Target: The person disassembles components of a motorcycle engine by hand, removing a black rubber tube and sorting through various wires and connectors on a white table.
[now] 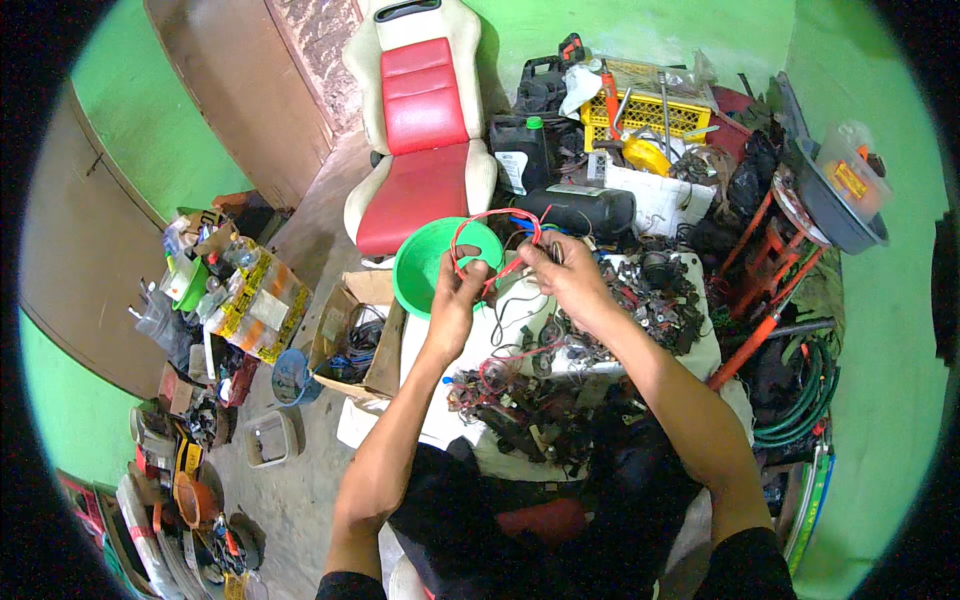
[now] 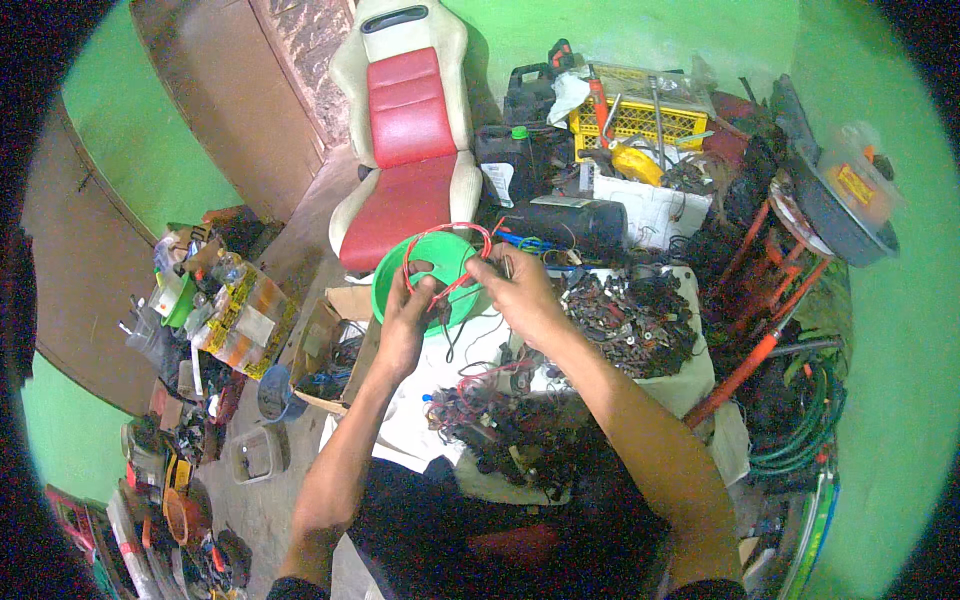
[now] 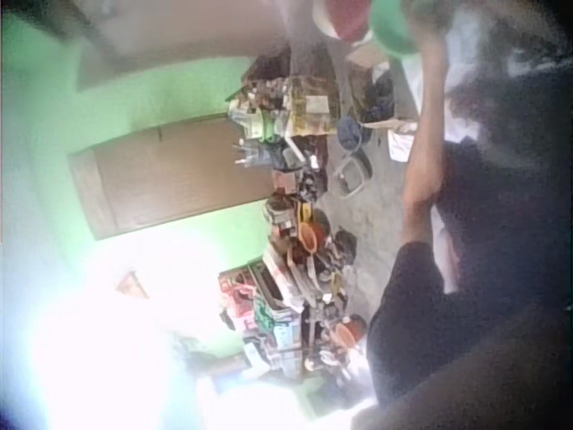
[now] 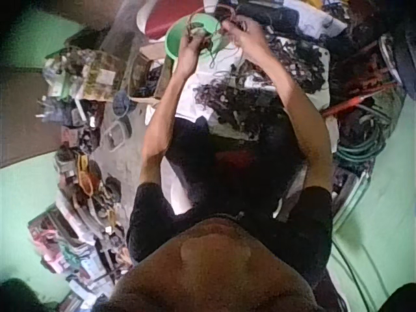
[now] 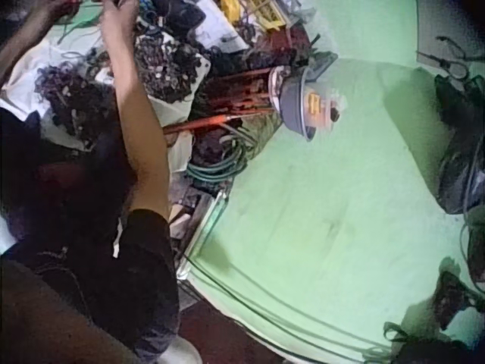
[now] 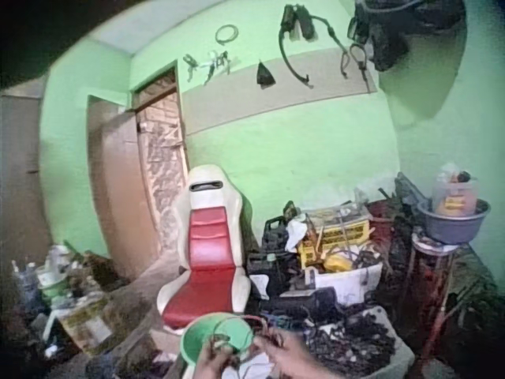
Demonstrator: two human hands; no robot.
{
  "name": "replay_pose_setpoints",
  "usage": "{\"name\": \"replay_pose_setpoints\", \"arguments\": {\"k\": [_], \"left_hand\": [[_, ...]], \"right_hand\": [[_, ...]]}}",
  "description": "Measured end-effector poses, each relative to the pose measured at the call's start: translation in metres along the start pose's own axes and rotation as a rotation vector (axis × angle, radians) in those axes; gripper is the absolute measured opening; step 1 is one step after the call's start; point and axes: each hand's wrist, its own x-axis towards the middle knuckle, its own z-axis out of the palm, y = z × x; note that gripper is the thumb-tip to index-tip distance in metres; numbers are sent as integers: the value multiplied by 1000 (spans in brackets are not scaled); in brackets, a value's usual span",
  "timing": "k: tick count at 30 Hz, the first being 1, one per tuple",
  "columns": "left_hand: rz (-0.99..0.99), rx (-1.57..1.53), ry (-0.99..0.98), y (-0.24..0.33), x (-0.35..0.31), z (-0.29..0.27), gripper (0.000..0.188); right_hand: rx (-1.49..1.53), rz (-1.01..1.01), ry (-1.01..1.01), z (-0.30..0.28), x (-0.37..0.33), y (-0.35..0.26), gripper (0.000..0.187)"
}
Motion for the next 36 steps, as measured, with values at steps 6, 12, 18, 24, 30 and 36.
{"name": "replay_pose_setpoints", "arguments": {"k": [6,12,18,24,30,36], "left_hand": [[186,-86,-195,-1,-4,-5,42],[364,136,-216,5,-9,4,43],[311,69,-58,5,-9,3,20],[468,336,-52,10,-10,-6,20],[365,483,-81,16,-16,-5,24],[322,377,-18,20,-12,-5,27]], "right_hand": [[49,85,113,5,-8,6,23],[164,175,140,6,-11,-10,16],[-10,118,137,15,-18,-14,16],[-82,220,109,18,-15,-12,21],[-514,56,249,8,-10,-15,21],[-644,68,141,13,-18,-20,25]]}}
